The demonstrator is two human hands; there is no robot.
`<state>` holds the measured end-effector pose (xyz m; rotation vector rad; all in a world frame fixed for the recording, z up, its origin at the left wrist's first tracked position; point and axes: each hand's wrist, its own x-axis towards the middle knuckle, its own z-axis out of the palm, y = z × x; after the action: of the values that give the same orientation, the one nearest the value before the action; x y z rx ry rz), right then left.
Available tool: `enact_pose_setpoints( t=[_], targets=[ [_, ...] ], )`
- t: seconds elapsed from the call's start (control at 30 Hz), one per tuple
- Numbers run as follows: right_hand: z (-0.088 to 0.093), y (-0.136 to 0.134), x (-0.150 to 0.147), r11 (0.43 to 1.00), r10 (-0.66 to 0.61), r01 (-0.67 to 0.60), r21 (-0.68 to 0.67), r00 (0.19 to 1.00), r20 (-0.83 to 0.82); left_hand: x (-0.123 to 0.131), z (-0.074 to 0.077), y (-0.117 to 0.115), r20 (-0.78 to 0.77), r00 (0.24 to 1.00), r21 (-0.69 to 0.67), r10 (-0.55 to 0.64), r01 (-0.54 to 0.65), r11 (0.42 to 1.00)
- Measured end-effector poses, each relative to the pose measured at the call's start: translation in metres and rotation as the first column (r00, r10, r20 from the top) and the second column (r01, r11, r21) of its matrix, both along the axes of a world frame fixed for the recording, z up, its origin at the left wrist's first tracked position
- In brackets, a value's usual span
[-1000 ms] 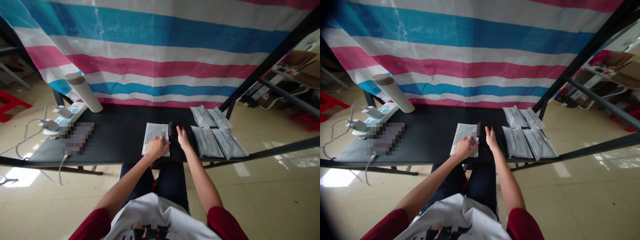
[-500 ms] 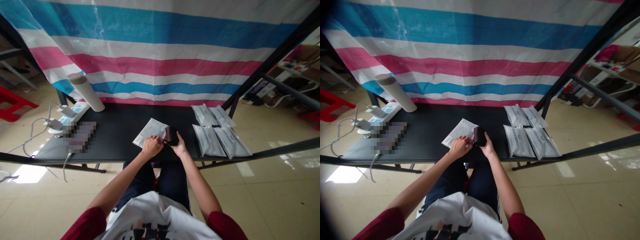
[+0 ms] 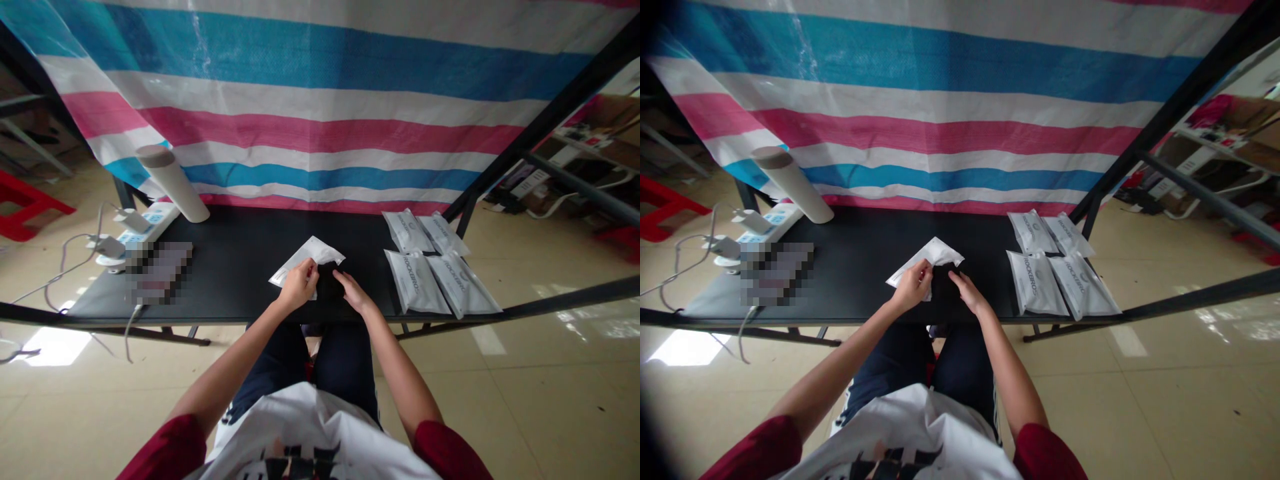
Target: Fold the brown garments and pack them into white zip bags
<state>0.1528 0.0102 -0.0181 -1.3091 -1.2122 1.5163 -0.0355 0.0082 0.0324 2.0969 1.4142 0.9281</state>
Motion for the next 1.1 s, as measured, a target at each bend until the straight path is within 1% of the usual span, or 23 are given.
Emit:
enact_pose_setpoints(
  t=[0.07, 0.13, 0.17, 0.2, 0.27, 0.3, 0.37, 0.43, 0.5, 0.57, 0.6, 0.63, 0.67, 0.73, 0.8, 0.83, 0.9, 0.97, 1.0, 1.03, 1.1],
  targets=[
    [0.003, 0.005, -0.002, 1.000, 0.002, -0.002, -0.004, 0.998, 0.055, -0.001, 0.008, -0.003, -0.011, 0.999, -0.005, -0.036, 0.036, 0.999],
    [0.006, 0.010, -0.007, 0.999, -0.026, 0.023, 0.036, 0.996, 0.090, 0.001, 0.014, -0.007, -0.092, 0.989, -0.037, -0.113, 0.110, 0.993],
    [0.007, 0.013, -0.011, 0.996, -0.068, 0.063, 0.060, 0.993, 0.100, 0.002, 0.016, -0.010, -0.146, 0.977, -0.060, -0.157, 0.149, 0.987],
    [0.007, 0.014, -0.016, 0.989, -0.138, 0.131, 0.066, 0.985, 0.100, 0.004, 0.017, -0.013, -0.200, 0.960, -0.082, -0.196, 0.183, 0.980],
    [0.005, 0.015, -0.027, 0.961, -0.275, 0.273, 0.034, 0.959, 0.065, 0.009, 0.018, -0.019, -0.281, 0.927, -0.098, -0.248, 0.230, 0.968],
    [0.004, 0.015, -0.033, 0.951, -0.309, 0.309, 0.015, 0.950, 0.040, 0.011, 0.018, -0.021, -0.305, 0.916, -0.090, -0.261, 0.244, 0.965],
    [0.002, 0.015, -0.041, 0.955, -0.297, 0.296, 0.030, 0.955, 0.013, 0.015, 0.019, -0.023, -0.330, 0.906, -0.049, -0.265, 0.264, 0.963],
    [0.002, 0.016, -0.043, 0.965, -0.247, 0.238, 0.113, 0.967, 0.064, 0.017, 0.020, -0.023, -0.332, 0.909, -0.002, -0.253, 0.268, 0.963],
    [0.003, 0.017, -0.042, 0.965, -0.239, 0.206, 0.162, 0.946, 0.218, 0.018, 0.022, -0.022, -0.319, 0.917, 0.024, -0.242, 0.263, 0.965],
    [0.006, 0.018, -0.039, 0.971, -0.237, 0.196, 0.140, 0.879, 0.413, 0.019, 0.022, -0.023, -0.307, 0.921, 0.027, -0.240, 0.261, 0.965],
    [0.006, 0.019, -0.038, 0.976, -0.219, 0.184, 0.119, 0.853, 0.473, 0.020, 0.022, -0.023, -0.303, 0.923, 0.022, -0.236, 0.254, 0.967],
    [0.007, 0.018, -0.037, 0.981, -0.195, 0.166, 0.102, 0.852, 0.485, 0.021, 0.021, -0.023, -0.300, 0.927, 0.013, -0.224, 0.239, 0.971],
    [0.006, 0.017, -0.037, 0.985, -0.169, 0.141, 0.095, 0.880, 0.444, 0.023, 0.020, -0.024, -0.298, 0.932, 0.004, -0.205, 0.216, 0.976],
    [0.005, 0.014, -0.037, 0.992, -0.111, 0.091, 0.093, 0.963, 0.244, 0.025, 0.018, -0.026, -0.290, 0.944, -0.009, -0.156, 0.160, 0.987],
    [0.005, 0.009, -0.035, 0.995, -0.070, 0.066, 0.075, 0.996, 0.055, 0.025, 0.015, -0.028, -0.267, 0.954, 0.006, -0.137, 0.144, 0.990],
    [0.005, 0.005, -0.032, 0.996, -0.068, 0.067, 0.060, 0.998, 0.011, 0.023, 0.013, -0.029, -0.254, 0.956, 0.026, -0.148, 0.159, 0.987],
    [0.007, -0.004, -0.024, 0.994, -0.099, 0.099, 0.045, 0.995, -0.013, 0.017, 0.009, -0.034, -0.245, 0.949, 0.073, -0.199, 0.223, 0.972],
    [0.010, -0.015, -0.014, 0.991, -0.130, 0.130, 0.044, 0.991, -0.002, 0.008, 0.003, -0.039, -0.277, 0.926, 0.115, -0.257, 0.298, 0.948],
    [0.011, -0.022, -0.009, 0.991, -0.127, 0.127, 0.040, 0.992, 0.008, 0.004, 0.000, -0.042, -0.302, 0.912, 0.130, -0.278, 0.328, 0.936],
    [0.012, -0.029, -0.005, 0.994, -0.107, 0.106, 0.032, 0.994, 0.019, 0.000, -0.005, -0.044, -0.327, 0.899, 0.140, -0.292, 0.352, 0.926],
    [0.013, -0.043, 0.002, 1.000, -0.019, 0.019, 0.007, 0.999, 0.026, -0.006, -0.013, -0.047, -0.362, 0.880, 0.152, -0.309, 0.383, 0.911]
  ],
)
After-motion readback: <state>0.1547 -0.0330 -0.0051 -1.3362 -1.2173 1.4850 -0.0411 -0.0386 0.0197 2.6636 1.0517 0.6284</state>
